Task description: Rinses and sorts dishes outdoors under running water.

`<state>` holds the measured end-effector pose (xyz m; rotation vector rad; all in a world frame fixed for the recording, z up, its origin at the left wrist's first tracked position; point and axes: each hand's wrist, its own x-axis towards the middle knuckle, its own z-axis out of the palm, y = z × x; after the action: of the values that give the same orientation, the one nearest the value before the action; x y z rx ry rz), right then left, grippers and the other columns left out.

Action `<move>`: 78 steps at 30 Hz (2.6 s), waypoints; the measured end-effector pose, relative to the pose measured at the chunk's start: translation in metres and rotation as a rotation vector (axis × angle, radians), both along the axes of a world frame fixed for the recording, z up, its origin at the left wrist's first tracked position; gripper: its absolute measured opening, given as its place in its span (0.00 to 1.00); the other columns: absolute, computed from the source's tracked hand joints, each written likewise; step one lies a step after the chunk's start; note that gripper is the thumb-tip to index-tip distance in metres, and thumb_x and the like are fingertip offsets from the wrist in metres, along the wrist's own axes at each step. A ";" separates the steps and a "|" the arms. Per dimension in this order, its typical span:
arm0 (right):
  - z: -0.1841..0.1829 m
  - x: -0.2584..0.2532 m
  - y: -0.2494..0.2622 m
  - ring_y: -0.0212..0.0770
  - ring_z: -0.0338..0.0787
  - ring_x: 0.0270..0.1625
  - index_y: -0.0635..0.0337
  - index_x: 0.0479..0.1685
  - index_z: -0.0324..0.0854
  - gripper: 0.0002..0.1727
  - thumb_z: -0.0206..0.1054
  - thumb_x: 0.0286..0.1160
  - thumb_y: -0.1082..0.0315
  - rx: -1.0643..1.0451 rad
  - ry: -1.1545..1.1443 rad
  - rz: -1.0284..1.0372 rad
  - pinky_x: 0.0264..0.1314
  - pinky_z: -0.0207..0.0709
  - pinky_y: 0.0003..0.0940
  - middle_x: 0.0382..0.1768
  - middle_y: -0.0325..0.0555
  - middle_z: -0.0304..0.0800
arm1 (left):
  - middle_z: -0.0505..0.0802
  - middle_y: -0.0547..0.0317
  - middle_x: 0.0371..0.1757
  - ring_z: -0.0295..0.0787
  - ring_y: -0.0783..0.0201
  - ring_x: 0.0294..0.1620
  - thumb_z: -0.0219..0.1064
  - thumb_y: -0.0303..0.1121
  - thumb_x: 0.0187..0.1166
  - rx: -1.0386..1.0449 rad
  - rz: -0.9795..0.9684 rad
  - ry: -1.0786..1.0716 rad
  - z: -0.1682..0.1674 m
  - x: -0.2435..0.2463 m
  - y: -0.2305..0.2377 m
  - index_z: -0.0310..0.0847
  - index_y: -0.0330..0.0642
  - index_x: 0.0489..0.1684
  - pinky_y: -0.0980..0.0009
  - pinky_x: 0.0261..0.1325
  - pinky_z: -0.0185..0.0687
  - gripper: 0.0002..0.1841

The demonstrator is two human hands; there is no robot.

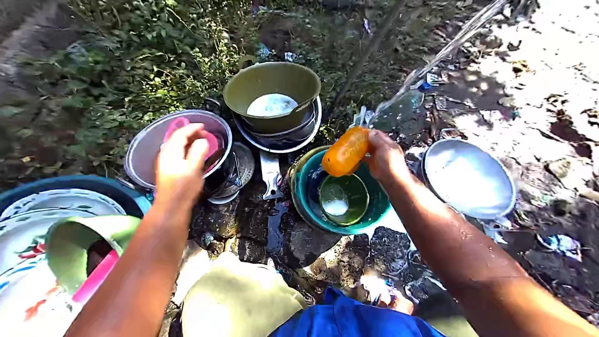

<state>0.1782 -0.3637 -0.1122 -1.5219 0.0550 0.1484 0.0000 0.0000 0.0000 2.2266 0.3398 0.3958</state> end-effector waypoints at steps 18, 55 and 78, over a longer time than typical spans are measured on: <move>0.003 0.061 0.014 0.43 0.88 0.57 0.66 0.66 0.80 0.25 0.46 0.94 0.54 -0.344 -0.220 0.108 0.64 0.82 0.46 0.56 0.56 0.88 | 0.84 0.41 0.72 0.85 0.51 0.68 0.72 0.48 0.79 -1.059 -0.338 0.294 -0.143 0.192 -0.230 0.54 0.47 0.91 0.50 0.69 0.82 0.42; 0.016 -0.035 -0.002 0.72 0.87 0.60 0.59 0.64 0.85 0.17 0.61 0.79 0.76 -1.529 -0.213 1.043 0.59 0.75 0.75 0.53 0.68 0.90 | 0.91 0.48 0.50 0.91 0.52 0.43 0.40 0.81 0.74 -1.697 -0.379 0.299 -0.133 0.199 -0.232 0.74 0.54 0.72 0.58 0.41 0.90 0.45; 0.022 -0.038 -0.048 0.70 0.87 0.65 0.52 0.71 0.83 0.23 0.72 0.76 0.59 -1.272 -0.171 0.875 0.67 0.72 0.77 0.59 0.65 0.91 | 0.88 0.56 0.40 0.87 0.61 0.38 0.43 0.56 0.91 -1.256 -0.375 0.425 -0.046 0.143 -0.211 0.76 0.47 0.57 0.61 0.39 0.86 0.24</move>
<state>0.1403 -0.4119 -0.0901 -2.7299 -0.8041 0.7863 0.1432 -0.2113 -0.0458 1.0556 0.2616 -0.4285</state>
